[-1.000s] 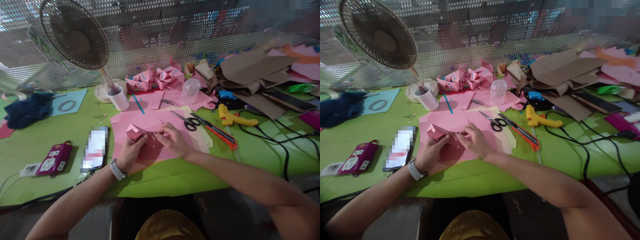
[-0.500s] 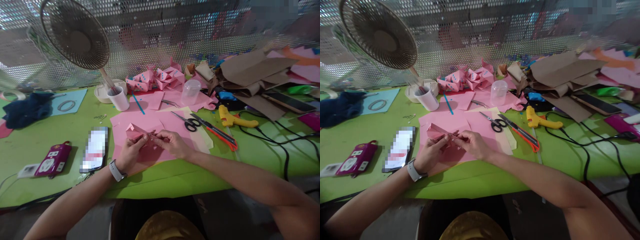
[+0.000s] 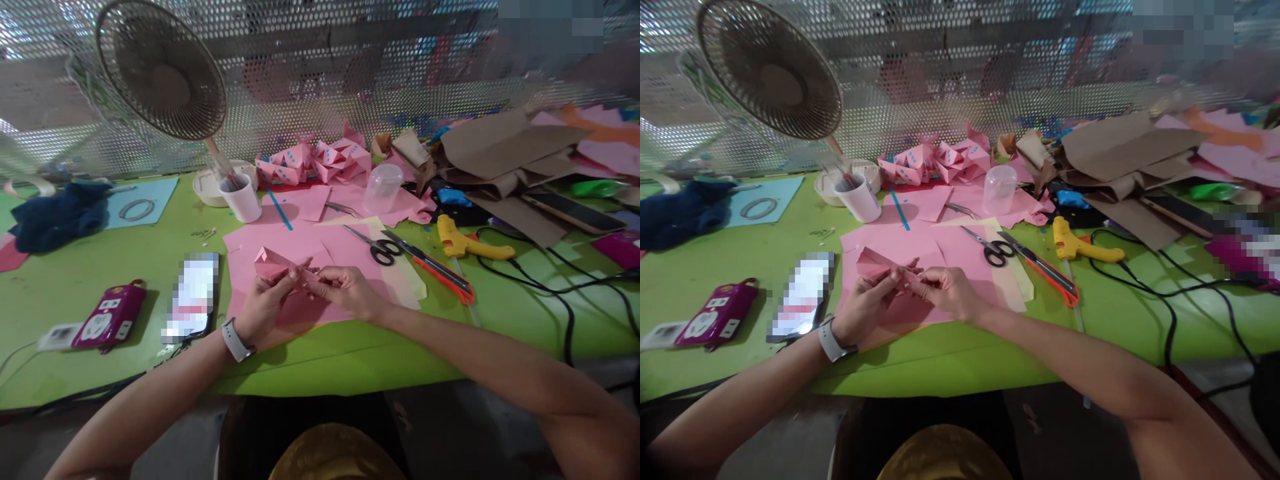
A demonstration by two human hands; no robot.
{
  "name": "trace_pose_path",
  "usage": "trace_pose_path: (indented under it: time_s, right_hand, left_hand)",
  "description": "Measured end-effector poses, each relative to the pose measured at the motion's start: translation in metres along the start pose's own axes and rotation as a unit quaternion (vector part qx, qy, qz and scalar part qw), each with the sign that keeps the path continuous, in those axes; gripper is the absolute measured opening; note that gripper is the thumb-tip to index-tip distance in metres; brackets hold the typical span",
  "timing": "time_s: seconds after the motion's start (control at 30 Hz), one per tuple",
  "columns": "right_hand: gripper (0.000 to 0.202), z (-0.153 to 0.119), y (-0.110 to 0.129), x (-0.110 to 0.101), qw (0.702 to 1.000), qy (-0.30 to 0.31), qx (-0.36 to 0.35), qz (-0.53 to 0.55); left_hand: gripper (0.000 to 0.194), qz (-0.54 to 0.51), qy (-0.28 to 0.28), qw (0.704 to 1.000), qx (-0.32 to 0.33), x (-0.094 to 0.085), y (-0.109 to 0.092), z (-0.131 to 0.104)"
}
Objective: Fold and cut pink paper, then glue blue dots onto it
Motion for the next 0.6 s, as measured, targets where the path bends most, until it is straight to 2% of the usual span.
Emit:
trace_pose_path:
  time_s: [0.27, 0.37, 0.47, 0.6]
  right_hand:
    - [0.025, -0.002, 0.015, -0.006, 0.998, -0.034, -0.039, -0.02]
    - [0.026, -0.002, 0.024, -0.012, 0.996, -0.037, -0.061, -0.055]
    - [0.026, -0.001, 0.032, -0.017, 0.991, -0.037, -0.07, -0.107]
    - [0.029, 0.001, 0.034, -0.021, 0.991, -0.012, -0.057, -0.118]
  left_hand:
    - [0.027, -0.031, 0.03, 0.999, 0.011, 0.006, 0.0, 0.002]
    - [0.036, -0.004, 0.042, 0.998, 0.045, 0.002, -0.01, 0.004]
    - [0.055, 0.032, 0.012, 0.993, 0.113, -0.012, -0.029, 0.007]
    - [0.037, 0.107, -0.043, 0.981, 0.153, -0.027, -0.046, 0.011]
Point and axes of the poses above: each hand's wrist, its own z-axis towards the middle knuckle, its own x-axis out of the palm, y = z × x, the point moved 9 cm from there along z, towards the middle knuckle, and after that the axes turned 1 degree about -z, right-handed, at the moved point
